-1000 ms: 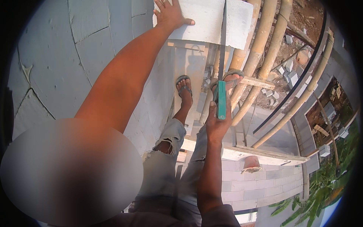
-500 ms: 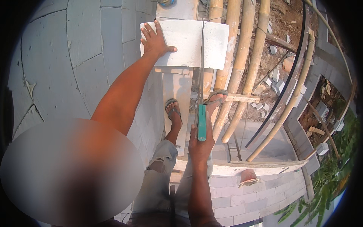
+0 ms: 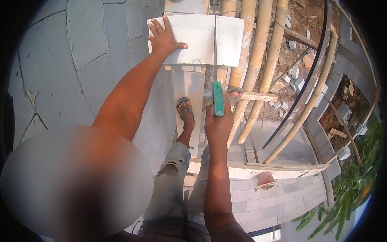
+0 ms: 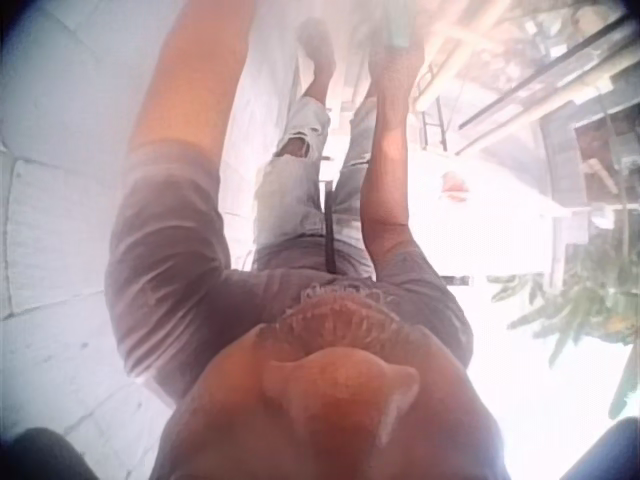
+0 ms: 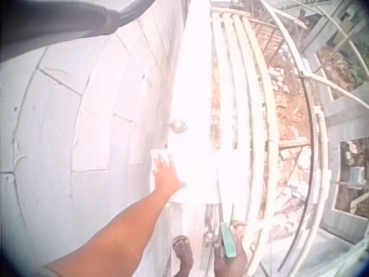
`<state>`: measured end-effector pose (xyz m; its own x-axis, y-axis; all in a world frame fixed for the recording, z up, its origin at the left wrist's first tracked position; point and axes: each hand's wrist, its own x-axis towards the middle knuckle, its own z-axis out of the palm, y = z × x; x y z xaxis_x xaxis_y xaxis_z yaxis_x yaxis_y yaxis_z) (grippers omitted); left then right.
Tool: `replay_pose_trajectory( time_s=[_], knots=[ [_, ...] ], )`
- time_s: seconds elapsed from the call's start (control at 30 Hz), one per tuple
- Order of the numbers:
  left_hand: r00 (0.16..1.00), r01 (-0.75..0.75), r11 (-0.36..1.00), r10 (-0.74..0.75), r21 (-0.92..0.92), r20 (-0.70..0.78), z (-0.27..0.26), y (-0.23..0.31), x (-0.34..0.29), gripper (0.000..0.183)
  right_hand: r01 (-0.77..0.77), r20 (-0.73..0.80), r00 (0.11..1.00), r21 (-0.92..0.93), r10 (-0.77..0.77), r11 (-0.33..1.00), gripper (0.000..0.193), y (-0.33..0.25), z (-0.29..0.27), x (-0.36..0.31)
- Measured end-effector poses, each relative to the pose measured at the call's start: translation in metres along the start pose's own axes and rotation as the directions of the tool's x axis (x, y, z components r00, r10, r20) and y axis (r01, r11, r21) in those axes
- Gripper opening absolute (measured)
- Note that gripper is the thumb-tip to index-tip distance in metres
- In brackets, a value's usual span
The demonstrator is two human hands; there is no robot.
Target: The person measures and cuts white foam tiles using a tape measure and hand saw, then applies cement with a trowel and places the tiles onto a curved wall. The person repeats this process for multiple tiles, adjusting their position on the scaffolding as needed.
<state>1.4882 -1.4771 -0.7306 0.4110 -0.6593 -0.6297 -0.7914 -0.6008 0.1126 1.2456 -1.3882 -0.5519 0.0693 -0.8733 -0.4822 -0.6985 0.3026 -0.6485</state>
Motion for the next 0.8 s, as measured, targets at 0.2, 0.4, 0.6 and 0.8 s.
replay_pose_trajectory(
  time_s=[0.2, 0.4, 0.6, 0.8],
  knots=[
    [0.999, 0.026, 0.999, -0.026, 0.019, -0.022, 0.012, -0.012, 0.007, 0.148, -0.014, 0.064, 0.998, 0.026, 0.013, 1.0, 0.048, -0.007, -0.001, 0.012],
    [0.999, -0.023, 0.999, 0.025, 0.039, -0.046, 0.007, -0.005, 0.0, 0.146, -0.057, 0.016, 0.998, 0.043, 0.057, 0.997, 0.044, -0.009, -0.001, -0.006],
    [1.0, -0.004, 1.0, 0.005, 0.03, -0.01, 0.013, -0.006, -0.003, 0.146, 0.101, 0.093, 0.991, 0.003, -0.101, 0.995, 0.049, 0.001, -0.002, 0.013],
    [0.999, -0.012, 0.999, 0.014, 0.038, -0.039, 0.005, -0.006, 0.002, 0.145, -0.088, 0.081, 0.993, 0.049, 0.084, 0.995, 0.05, -0.004, -0.015, -0.048]
  ],
)
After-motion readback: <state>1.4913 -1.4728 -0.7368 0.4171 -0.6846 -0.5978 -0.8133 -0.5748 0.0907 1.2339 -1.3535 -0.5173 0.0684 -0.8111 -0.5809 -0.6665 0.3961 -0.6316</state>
